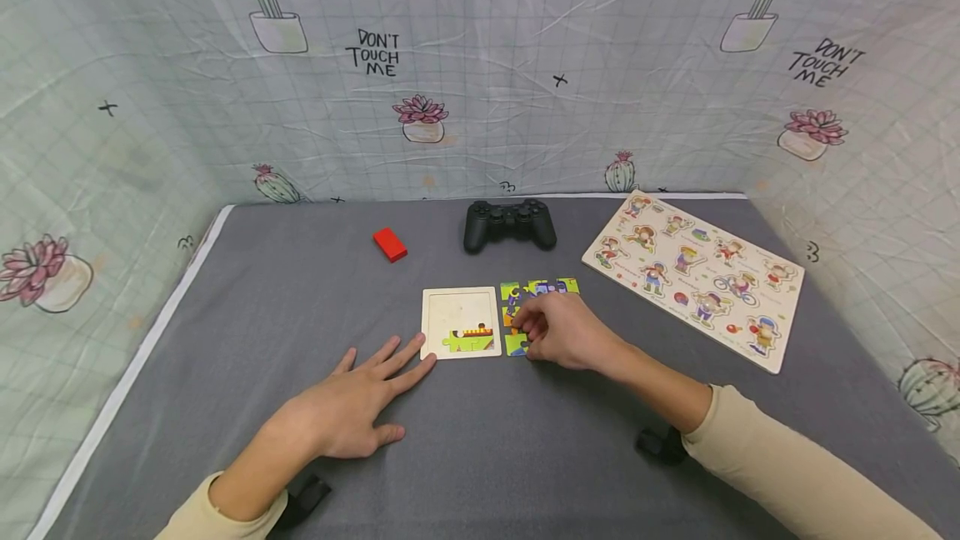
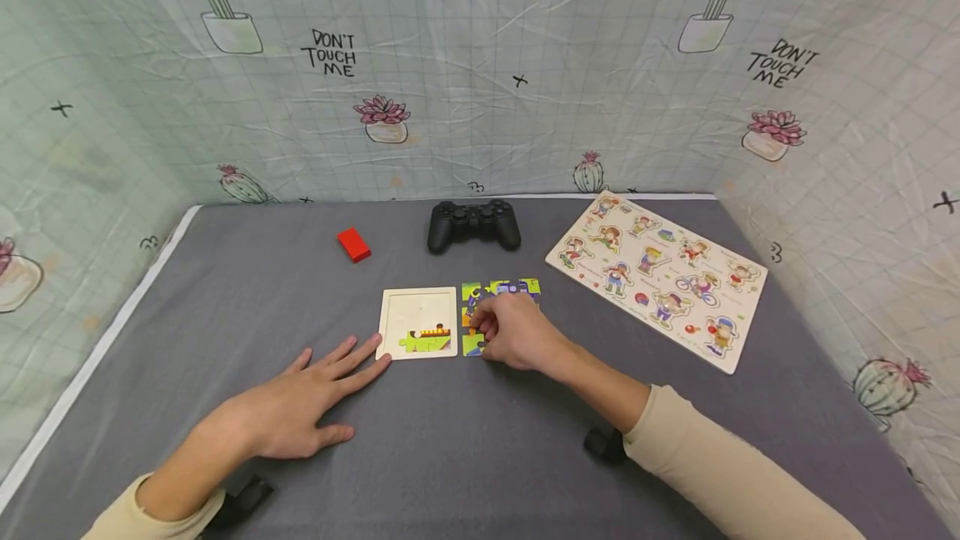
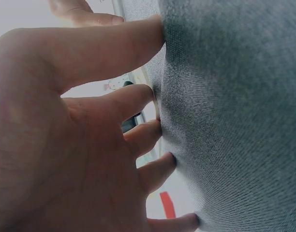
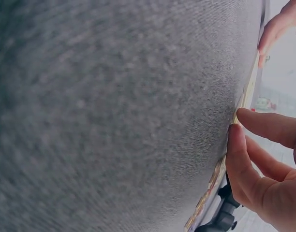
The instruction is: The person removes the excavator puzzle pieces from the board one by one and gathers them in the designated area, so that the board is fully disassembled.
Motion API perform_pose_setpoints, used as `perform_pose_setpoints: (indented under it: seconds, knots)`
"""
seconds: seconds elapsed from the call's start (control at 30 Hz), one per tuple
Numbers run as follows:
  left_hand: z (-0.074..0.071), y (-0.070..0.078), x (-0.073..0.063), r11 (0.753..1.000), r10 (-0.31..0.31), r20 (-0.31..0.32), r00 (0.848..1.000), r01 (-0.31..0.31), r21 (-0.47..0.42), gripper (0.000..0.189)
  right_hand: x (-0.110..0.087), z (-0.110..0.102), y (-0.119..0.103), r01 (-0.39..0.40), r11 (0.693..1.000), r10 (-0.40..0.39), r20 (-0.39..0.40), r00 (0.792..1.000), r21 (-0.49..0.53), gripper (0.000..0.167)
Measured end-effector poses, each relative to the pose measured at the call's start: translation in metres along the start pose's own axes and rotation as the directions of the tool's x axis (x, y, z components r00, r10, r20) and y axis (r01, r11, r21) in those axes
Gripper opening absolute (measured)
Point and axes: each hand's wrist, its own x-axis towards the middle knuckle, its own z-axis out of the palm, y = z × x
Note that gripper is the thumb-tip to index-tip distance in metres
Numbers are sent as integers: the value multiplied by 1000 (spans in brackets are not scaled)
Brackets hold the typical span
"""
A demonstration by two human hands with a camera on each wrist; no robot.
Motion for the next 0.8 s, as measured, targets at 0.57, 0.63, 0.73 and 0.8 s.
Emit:
perform_pose_setpoints:
  seconds: [0.57, 0.63, 0.73, 0.8]
  knots:
    - [0, -1, 0, 1000, -1, 2, 1000, 1, 12, 88, 12, 8, -20, 62, 998, -62, -19, 998, 3, 32]
    - [0, -1, 0, 1000, 0, 0, 1000, 0, 12, 87, 15, 10, -23, 94, 995, -94, -10, 995, 18, 32]
    - [0, -1, 0, 1000, 1, -2, 1000, -1, 13, 87, 19, 14, -28, 118, 992, -119, 6, 993, 42, 33]
    - [0, -1, 0, 1000, 0, -4, 1000, 0, 14, 87, 22, 16, -32, 126, 991, -127, 19, 992, 47, 33]
